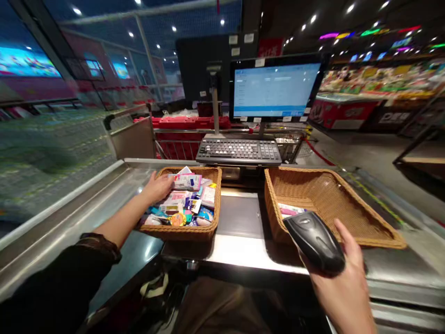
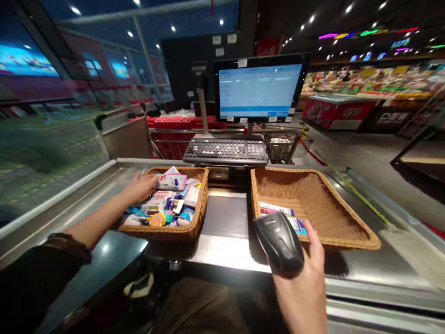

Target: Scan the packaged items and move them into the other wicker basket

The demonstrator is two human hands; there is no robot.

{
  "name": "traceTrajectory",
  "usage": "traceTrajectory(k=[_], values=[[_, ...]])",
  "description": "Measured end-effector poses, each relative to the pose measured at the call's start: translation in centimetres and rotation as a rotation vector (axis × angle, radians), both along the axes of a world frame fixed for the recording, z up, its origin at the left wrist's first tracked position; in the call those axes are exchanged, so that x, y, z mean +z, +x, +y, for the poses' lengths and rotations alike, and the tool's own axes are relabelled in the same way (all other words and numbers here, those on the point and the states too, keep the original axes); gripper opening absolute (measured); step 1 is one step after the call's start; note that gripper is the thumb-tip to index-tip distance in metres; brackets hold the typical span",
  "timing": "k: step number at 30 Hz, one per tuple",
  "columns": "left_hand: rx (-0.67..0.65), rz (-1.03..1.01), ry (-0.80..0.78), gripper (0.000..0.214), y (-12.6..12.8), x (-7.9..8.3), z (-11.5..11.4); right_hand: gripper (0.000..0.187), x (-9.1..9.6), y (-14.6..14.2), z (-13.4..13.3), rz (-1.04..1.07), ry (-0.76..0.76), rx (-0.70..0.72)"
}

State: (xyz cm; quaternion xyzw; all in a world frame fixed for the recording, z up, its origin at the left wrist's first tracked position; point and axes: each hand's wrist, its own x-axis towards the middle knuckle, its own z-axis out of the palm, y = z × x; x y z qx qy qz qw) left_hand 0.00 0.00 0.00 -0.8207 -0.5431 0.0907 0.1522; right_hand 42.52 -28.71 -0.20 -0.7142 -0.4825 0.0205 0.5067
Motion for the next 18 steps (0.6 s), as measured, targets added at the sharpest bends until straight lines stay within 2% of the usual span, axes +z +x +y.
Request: traceTrajectory(k=[6,9,12,13,15,18], values=[[-0.060,-0.046,0.005,0.032,-0.2,0.1,0.7,0.025,-1.6,1.1,0.2,-0.061,0.003,0.055],[-0.051,-0.079,0.021,0.028,0.2,0.8,0.7,0.024,-2.3,1.8,0.3,-0.123,0.009,0.081],[-0.042,-0.128,0.087,0.026,1.1,2.0,0.2,0.029,-2.5,1.9,0.4,-0.096,-0.011,0.095],[-0.060,-0.141,0.122,0.026,1.6,2.4,0.0,0.030,-2.5,1.8,0.6,-0.091,-0.046,0.120],[-0.139,-0.151,0.186,0.029,2.6,3.0,-0.5,0.035,-2.3,1.4,1.1,-0.140,-0.211,0.178],[-0.257,-0.167,0.258,0.029,4.7,3.7,-1.2,0.046,-2.0,1.1,2.4,-0.270,-0.593,0.222]])
